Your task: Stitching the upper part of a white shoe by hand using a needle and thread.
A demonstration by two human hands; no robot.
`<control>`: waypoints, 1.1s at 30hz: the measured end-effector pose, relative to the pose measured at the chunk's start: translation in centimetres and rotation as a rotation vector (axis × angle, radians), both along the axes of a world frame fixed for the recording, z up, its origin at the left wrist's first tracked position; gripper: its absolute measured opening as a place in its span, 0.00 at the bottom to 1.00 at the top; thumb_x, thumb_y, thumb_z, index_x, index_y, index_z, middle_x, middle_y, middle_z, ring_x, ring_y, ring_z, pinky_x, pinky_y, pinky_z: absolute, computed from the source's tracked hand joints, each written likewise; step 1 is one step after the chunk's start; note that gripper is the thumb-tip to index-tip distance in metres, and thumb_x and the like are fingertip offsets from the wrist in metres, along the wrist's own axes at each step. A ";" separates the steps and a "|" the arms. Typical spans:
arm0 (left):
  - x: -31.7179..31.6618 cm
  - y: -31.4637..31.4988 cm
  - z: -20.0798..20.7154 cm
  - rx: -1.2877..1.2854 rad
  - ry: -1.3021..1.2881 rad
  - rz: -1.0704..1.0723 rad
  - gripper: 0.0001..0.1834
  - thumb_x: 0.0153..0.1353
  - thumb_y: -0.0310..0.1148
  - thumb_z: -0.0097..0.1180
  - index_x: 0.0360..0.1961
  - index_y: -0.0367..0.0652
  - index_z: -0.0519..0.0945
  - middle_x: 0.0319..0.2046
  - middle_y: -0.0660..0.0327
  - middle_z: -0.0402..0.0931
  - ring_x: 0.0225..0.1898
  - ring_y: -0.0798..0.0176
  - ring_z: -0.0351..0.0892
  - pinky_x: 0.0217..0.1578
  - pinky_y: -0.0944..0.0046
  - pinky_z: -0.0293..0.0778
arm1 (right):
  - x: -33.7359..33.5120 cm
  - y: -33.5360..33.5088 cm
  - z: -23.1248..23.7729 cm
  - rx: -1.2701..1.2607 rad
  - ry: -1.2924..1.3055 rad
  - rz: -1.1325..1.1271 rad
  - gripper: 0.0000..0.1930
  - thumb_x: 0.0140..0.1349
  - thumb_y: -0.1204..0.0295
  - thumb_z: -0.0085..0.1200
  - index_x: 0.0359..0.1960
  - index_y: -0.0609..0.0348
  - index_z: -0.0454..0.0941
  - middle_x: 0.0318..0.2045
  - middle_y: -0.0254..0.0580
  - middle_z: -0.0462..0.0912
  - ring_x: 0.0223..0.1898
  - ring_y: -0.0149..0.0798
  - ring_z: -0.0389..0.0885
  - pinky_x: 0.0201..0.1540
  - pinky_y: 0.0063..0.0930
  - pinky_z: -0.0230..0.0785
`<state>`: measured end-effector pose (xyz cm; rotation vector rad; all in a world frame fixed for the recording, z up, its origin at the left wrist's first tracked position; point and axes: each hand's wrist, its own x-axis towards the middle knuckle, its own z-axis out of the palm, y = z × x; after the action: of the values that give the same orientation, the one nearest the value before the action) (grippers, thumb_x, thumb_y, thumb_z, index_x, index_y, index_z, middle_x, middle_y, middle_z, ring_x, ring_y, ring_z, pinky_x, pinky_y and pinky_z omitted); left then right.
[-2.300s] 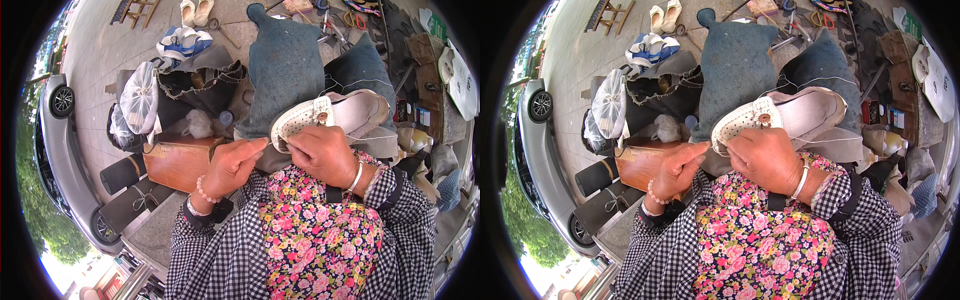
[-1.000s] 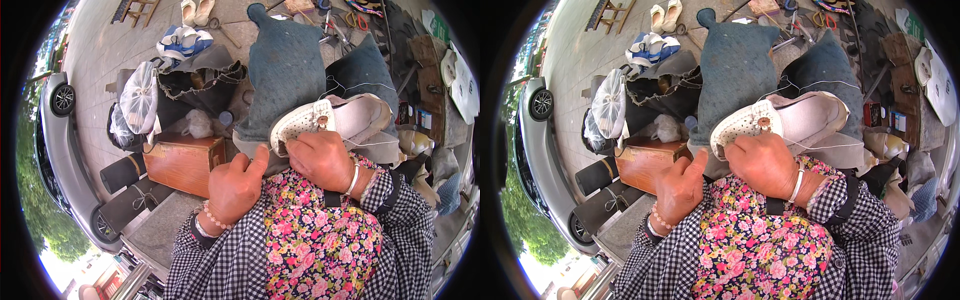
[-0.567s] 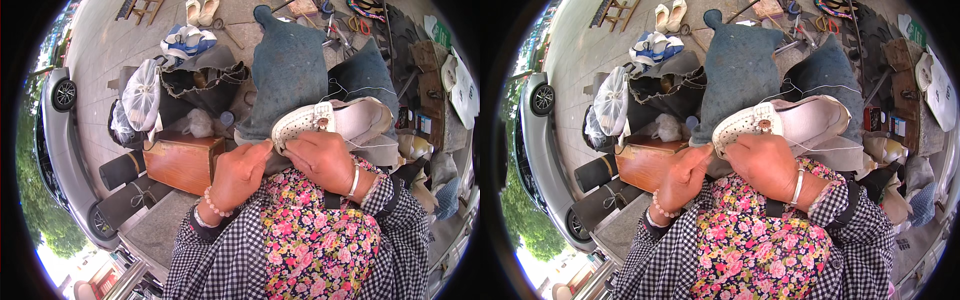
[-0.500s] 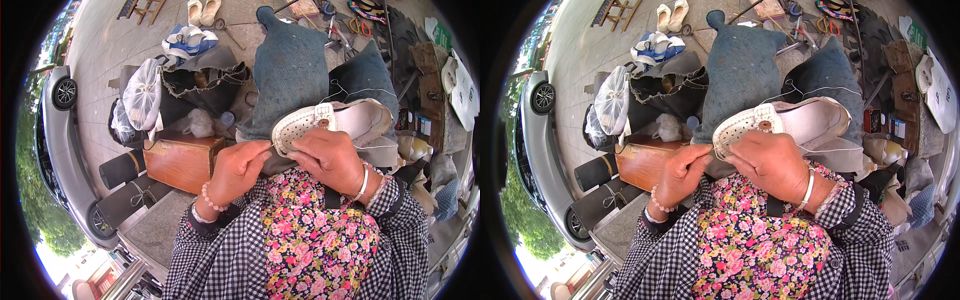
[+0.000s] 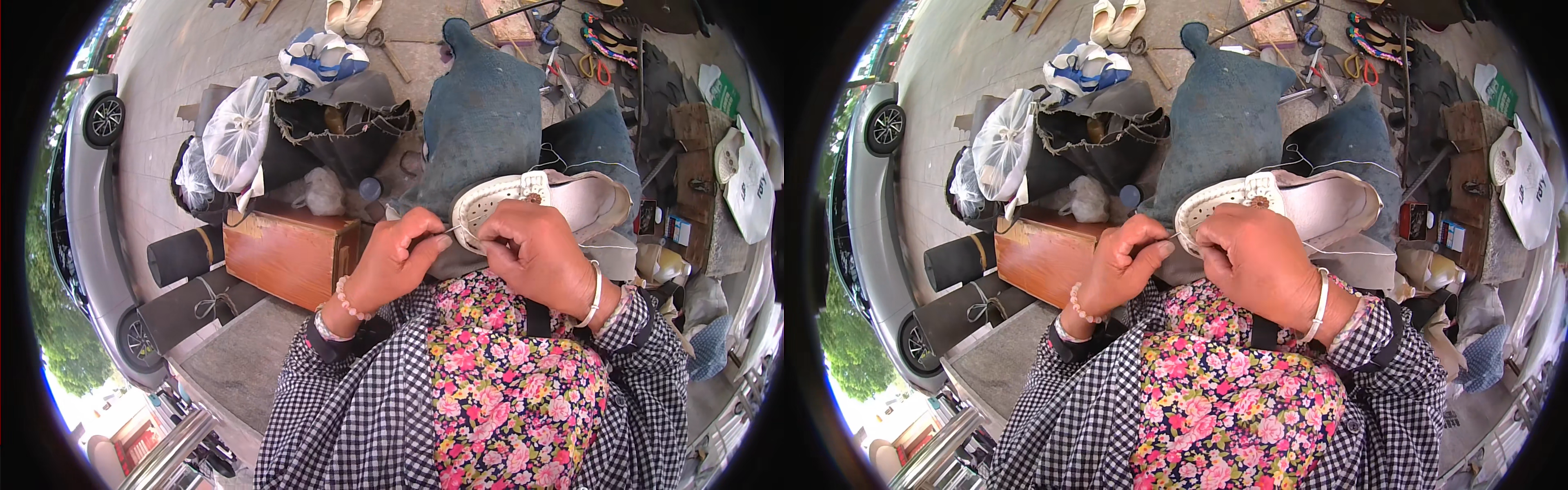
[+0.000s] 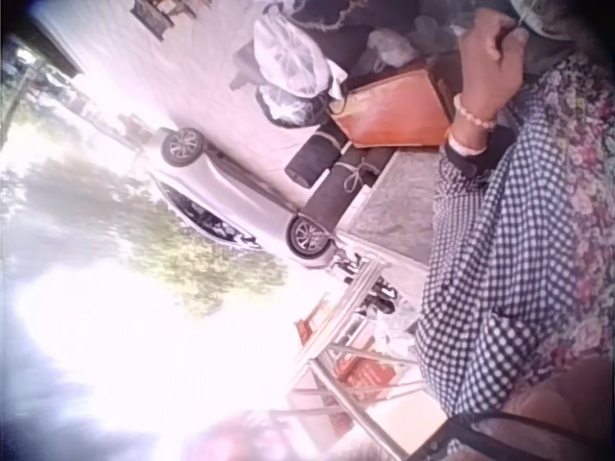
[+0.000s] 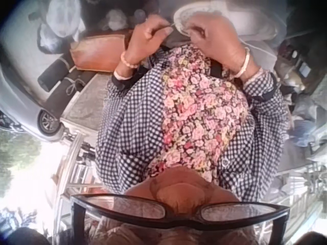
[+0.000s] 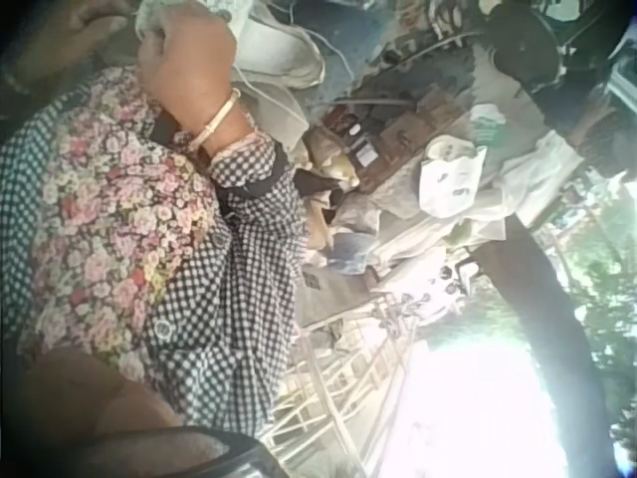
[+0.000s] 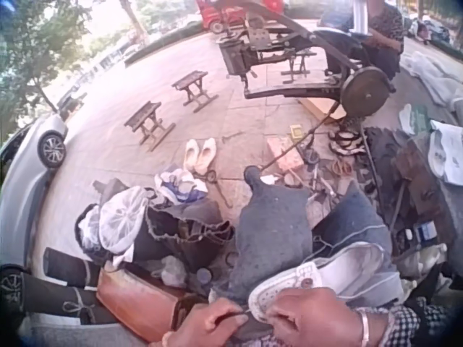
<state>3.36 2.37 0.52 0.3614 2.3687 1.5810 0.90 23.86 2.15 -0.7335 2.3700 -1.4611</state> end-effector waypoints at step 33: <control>-0.6 -0.3 -1.5 0.032 0.182 -0.062 0.04 0.54 0.20 0.54 0.32 0.37 0.74 0.24 0.56 0.71 0.27 0.55 0.72 0.29 0.64 0.68 | -1.8 2.9 0.1 -0.969 -1.004 -0.126 0.07 0.63 0.77 0.49 0.39 0.65 0.79 0.34 0.42 0.79 0.21 0.25 0.75 0.20 0.18 0.71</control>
<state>2.72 2.08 -0.94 0.6030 2.4400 1.6217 -0.88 26.72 2.28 0.0737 0.9236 -2.2767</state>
